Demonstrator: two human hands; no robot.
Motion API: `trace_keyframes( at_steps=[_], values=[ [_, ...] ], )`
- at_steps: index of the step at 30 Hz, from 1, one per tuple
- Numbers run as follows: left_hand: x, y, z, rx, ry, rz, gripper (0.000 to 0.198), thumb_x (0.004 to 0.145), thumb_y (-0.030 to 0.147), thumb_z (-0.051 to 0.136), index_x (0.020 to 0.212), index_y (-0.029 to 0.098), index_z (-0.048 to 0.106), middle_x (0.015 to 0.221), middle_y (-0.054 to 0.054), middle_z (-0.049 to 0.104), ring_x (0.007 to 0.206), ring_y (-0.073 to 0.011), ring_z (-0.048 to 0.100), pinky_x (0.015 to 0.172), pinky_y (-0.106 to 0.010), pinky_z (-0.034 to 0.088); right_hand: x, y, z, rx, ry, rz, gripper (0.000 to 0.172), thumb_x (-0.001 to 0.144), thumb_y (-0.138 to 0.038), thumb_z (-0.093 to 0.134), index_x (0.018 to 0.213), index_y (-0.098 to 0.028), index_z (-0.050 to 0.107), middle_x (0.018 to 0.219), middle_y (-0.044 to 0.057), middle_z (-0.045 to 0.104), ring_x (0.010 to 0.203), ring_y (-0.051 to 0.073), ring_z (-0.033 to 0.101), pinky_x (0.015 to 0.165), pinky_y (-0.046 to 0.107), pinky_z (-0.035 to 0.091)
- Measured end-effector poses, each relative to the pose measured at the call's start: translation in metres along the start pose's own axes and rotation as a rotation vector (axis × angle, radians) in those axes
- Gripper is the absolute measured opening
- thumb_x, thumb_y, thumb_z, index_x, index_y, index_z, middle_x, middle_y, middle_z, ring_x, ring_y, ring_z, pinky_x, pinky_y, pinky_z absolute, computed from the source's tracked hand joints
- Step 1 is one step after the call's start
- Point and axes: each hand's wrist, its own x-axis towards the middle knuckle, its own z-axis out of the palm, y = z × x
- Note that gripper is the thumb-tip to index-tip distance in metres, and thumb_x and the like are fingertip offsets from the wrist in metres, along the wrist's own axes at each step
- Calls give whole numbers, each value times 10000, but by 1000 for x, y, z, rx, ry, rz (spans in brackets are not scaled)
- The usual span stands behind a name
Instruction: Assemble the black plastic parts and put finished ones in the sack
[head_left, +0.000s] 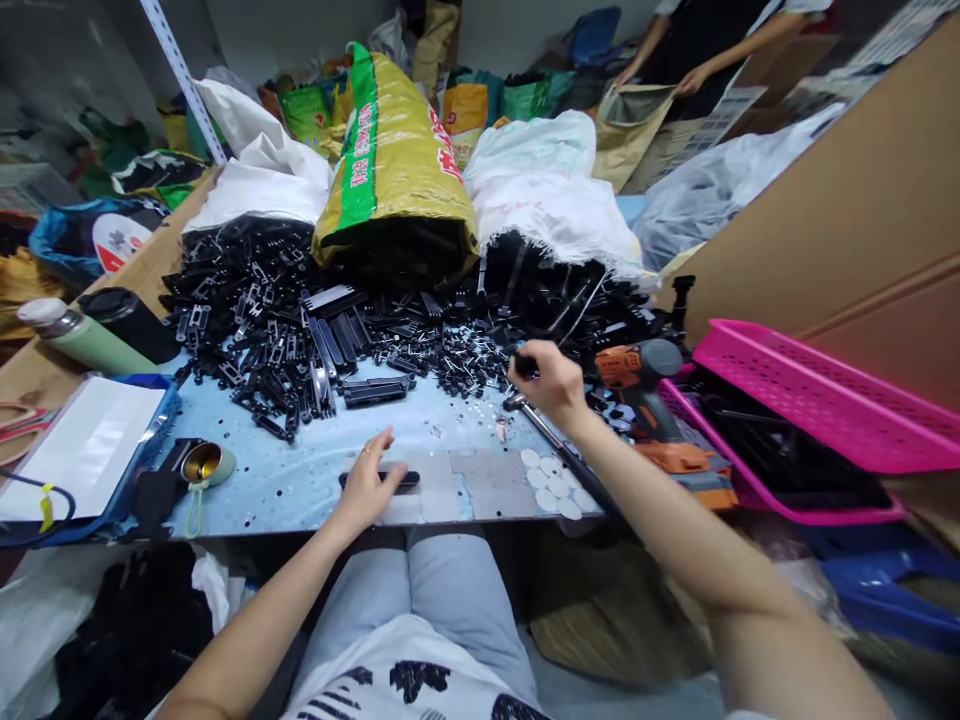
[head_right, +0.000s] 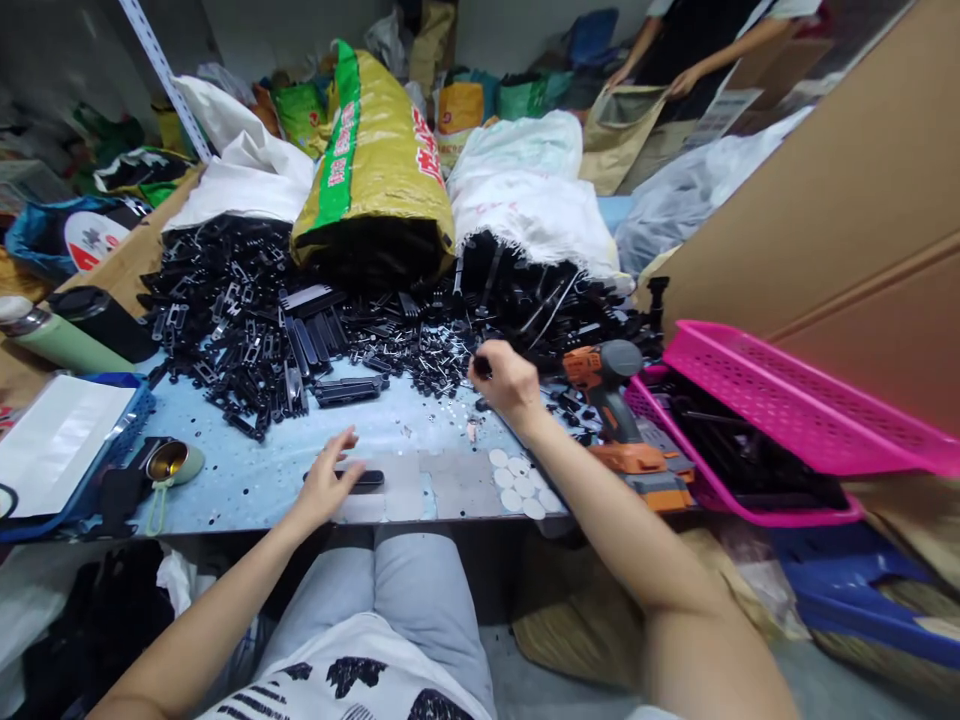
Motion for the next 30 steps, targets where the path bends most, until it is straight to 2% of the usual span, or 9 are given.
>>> trace_keyframes(
  at_steps=[3,5,8,11,14,17,20,27,30],
  values=[
    [15,11,1,-579,96,-284,590,832,548,476,1323,229,410,1148,-105,571,882,-193,629,765,-354,496,-54,-79,-17,400,110,-19,137,864,-299,516,966,-212,484,890,47,611,825,160,603,714,308,494],
    [19,17,4,-703,147,-374,556,792,544,531,1199,165,529,954,-84,631,749,-169,626,668,-304,496,-77,-117,-27,448,-31,-57,130,887,-307,494,971,-209,504,894,54,617,826,161,604,731,312,489],
    [11,23,15,-540,319,-301,407,790,493,557,952,127,635,787,-58,635,738,-164,599,669,-277,478,-87,-143,-37,224,-381,-168,231,875,-381,532,999,-190,567,1051,113,617,994,233,573,851,377,432],
    [-1,26,26,-277,374,-141,342,868,441,470,938,152,639,864,-65,647,835,-173,594,773,-295,467,-86,-142,-37,80,-742,-166,307,893,-400,503,1090,-170,554,1022,124,638,954,243,594,811,344,424],
    [-6,19,20,41,222,50,343,926,367,381,1088,158,599,1047,-102,615,979,-196,560,890,-342,432,-89,-130,-32,106,-917,-120,342,934,-399,421,1187,-179,487,1001,102,646,883,211,614,727,278,418],
    [-3,3,3,423,-144,238,332,913,306,425,1192,170,543,1152,-113,568,1101,-229,492,957,-381,390,-97,-115,-27,123,-987,-224,350,946,-452,360,1122,-193,516,968,90,642,859,207,612,701,265,396],
    [2,-8,-5,667,-444,279,316,907,263,437,1200,180,522,1069,-95,595,1038,-223,520,909,-359,417,-103,-106,-19,100,-1041,-328,353,937,-482,362,1039,-196,542,918,75,637,814,202,613,658,256,374],
    [2,-3,3,785,-482,264,320,933,289,354,1213,199,480,1078,-92,571,1034,-227,512,885,-356,398,-107,-110,1,9,-997,-375,398,932,-528,335,945,-194,551,870,62,648,748,177,624,584,240,318],
    [0,-2,3,759,-461,250,426,880,491,433,1197,211,478,1102,-94,561,1041,-259,506,892,-387,379,-106,-113,4,-37,-990,-338,392,936,-525,327,954,-201,547,831,54,663,699,171,625,557,237,295]
  ],
)
